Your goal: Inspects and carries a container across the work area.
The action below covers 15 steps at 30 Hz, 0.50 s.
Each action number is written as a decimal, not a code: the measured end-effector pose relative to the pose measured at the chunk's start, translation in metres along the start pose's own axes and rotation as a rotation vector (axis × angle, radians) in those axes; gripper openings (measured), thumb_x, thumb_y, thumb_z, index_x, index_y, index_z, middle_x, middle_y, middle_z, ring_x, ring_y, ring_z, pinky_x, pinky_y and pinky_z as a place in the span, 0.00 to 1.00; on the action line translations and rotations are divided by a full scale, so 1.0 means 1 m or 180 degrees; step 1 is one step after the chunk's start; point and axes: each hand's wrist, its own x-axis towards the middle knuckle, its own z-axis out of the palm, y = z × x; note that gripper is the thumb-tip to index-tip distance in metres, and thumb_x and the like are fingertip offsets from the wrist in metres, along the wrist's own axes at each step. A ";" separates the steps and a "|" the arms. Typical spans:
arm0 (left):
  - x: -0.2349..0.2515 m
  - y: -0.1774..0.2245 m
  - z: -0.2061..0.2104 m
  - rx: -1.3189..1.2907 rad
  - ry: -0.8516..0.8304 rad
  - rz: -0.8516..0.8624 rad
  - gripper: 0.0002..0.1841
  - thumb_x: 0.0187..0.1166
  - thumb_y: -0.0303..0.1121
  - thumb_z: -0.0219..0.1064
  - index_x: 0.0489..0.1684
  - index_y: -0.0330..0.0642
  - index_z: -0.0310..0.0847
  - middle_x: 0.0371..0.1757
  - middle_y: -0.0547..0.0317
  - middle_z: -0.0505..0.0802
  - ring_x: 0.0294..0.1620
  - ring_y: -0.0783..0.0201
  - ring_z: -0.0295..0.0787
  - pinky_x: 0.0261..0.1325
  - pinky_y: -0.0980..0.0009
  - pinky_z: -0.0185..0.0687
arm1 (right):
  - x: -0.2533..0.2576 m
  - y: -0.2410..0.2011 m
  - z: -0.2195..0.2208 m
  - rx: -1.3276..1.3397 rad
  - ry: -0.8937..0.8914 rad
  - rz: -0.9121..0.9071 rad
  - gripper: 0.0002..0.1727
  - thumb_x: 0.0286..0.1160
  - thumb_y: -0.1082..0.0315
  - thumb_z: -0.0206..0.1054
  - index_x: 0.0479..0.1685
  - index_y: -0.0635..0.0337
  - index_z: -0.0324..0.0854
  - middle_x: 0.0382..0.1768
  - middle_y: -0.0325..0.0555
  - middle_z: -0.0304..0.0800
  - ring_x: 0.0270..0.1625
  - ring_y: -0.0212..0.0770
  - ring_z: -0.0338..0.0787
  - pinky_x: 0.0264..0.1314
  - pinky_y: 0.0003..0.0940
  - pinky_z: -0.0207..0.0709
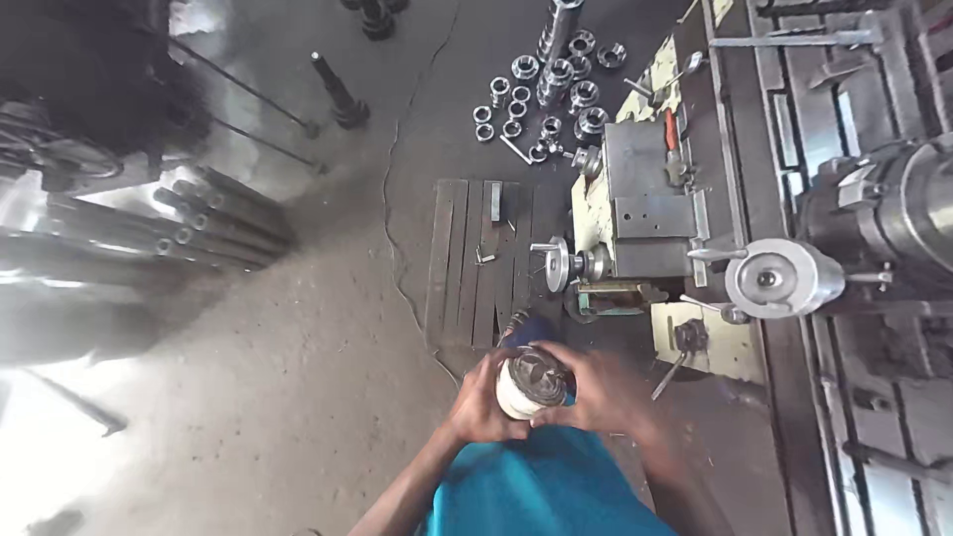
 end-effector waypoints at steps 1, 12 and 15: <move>0.016 -0.001 0.001 0.0032 0.0033 -0.0029 0.56 0.44 0.55 0.90 0.75 0.30 0.68 0.64 0.43 0.89 0.66 0.61 0.88 0.71 0.60 0.86 | 0.009 0.011 -0.006 0.0211 0.0162 -0.0043 0.61 0.38 0.15 0.72 0.81 0.40 0.76 0.50 0.45 0.96 0.50 0.47 0.95 0.51 0.60 0.86; 0.141 0.058 -0.005 0.0403 -0.0308 -0.0502 0.61 0.41 0.53 0.92 0.84 0.36 0.65 0.73 0.45 0.85 0.73 0.59 0.84 0.74 0.57 0.84 | 0.049 0.018 -0.132 0.0370 -0.0208 0.0375 0.58 0.46 0.17 0.70 0.82 0.42 0.75 0.57 0.46 0.94 0.59 0.49 0.92 0.61 0.63 0.82; 0.158 0.073 -0.013 0.0203 -0.0287 -0.0300 0.66 0.41 0.52 0.92 0.89 0.36 0.57 0.78 0.45 0.81 0.77 0.59 0.81 0.78 0.57 0.81 | 0.052 0.013 -0.153 0.0840 0.0082 0.0053 0.54 0.47 0.20 0.72 0.72 0.51 0.83 0.49 0.42 0.95 0.51 0.39 0.93 0.56 0.50 0.87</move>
